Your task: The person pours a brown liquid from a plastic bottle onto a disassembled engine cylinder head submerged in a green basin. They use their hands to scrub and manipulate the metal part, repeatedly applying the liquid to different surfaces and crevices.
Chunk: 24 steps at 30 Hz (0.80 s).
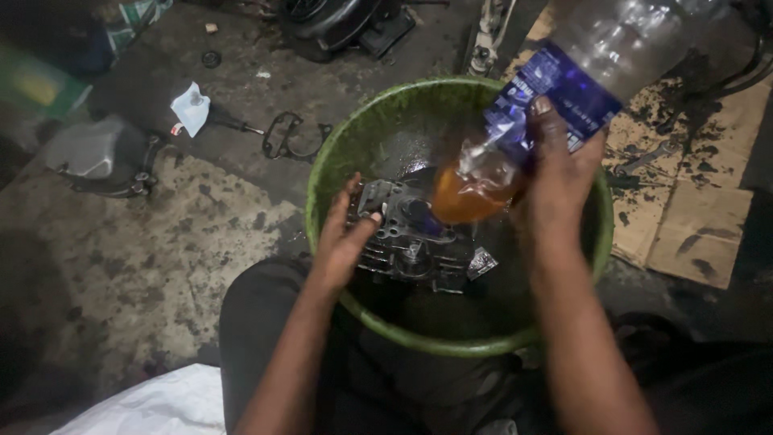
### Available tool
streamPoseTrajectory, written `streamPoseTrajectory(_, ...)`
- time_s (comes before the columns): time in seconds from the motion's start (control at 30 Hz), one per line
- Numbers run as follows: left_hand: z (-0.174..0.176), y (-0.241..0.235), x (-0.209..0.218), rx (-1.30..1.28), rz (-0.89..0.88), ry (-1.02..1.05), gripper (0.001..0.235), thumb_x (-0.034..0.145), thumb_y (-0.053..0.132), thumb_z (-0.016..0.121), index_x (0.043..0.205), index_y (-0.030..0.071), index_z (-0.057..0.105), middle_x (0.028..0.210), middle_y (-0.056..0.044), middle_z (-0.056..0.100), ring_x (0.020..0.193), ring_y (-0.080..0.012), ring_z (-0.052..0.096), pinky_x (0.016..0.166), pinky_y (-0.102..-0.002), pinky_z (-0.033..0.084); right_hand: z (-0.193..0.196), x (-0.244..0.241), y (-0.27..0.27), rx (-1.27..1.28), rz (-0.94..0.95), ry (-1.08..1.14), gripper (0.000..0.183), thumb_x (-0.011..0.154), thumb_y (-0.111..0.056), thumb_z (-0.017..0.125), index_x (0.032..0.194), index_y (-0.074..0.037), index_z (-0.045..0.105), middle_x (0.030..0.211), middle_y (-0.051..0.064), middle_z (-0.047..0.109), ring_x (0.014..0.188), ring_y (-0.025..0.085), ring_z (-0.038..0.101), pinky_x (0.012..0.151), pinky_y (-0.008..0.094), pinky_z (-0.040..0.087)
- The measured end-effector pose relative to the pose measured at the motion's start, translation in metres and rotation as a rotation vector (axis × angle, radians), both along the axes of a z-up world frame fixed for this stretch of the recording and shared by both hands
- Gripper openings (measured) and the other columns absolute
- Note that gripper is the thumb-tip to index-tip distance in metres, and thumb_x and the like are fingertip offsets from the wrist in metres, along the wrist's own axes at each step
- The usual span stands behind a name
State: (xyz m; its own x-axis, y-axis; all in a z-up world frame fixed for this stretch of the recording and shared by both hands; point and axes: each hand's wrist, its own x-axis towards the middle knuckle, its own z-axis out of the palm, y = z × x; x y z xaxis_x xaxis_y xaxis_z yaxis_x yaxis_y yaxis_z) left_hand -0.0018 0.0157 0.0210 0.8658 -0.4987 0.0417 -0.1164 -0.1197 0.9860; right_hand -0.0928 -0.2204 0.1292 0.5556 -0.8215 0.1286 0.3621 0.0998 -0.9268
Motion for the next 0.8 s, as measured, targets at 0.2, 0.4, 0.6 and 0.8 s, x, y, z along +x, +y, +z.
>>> streamPoseTrajectory(0.2, -0.011, -0.006, 0.002, -0.06, 0.013, -0.054, 0.074, 0.087, 0.017, 0.072, 0.154, 0.006, 0.042, 0.148, -0.017, 0.053, 0.135, -0.0276, 0.052, 0.112, -0.038, 0.043, -0.016, -0.011, -0.025, -0.323, -0.009, -0.054, 0.055, 0.107, -0.025, 0.075, 0.144, -0.001, 0.042, 0.125, 0.012, 0.061, 0.12, 0.026, 0.067, 0.113, 0.048, 0.062)
streamPoseTrajectory(0.4, -0.013, -0.007, 0.006, -0.019, 0.011, -0.003, 0.076, 0.083, 0.016, 0.071, 0.152, 0.006, 0.043, 0.148, -0.016, 0.054, 0.133, -0.0273, 0.054, 0.111, -0.037, 0.042, -0.007, -0.022, -0.026, -0.291, -0.064, -0.003, 0.058, 0.102, -0.019, 0.073, 0.144, -0.006, 0.035, 0.121, 0.009, 0.061, 0.116, 0.022, 0.067, 0.104, 0.044, 0.065)
streamPoseTrajectory(0.6, -0.013, -0.008, 0.005, -0.004, 0.029, -0.032, 0.074, 0.082, 0.015, 0.071, 0.152, 0.007, 0.045, 0.15, -0.018, 0.052, 0.138, -0.029, 0.051, 0.114, -0.038, 0.039, 0.002, -0.026, -0.022, -0.242, -0.088, 0.077, 0.052, 0.104, -0.019, 0.069, 0.145, -0.006, 0.039, 0.123, 0.007, 0.062, 0.119, 0.021, 0.07, 0.103, 0.042, 0.062)
streamPoseTrajectory(0.8, -0.016, -0.009, 0.006, -0.009, 0.031, -0.054, 0.074, 0.082, 0.014, 0.069, 0.152, 0.006, 0.045, 0.152, -0.018, 0.052, 0.14, -0.0297, 0.05, 0.117, -0.038, 0.036, -0.007, -0.016, -0.041, -0.24, -0.145, 0.018, 0.044, 0.1, -0.015, 0.072, 0.13, 0.003, 0.046, 0.117, 0.01, 0.059, 0.112, 0.021, 0.067, 0.104, 0.043, 0.067)
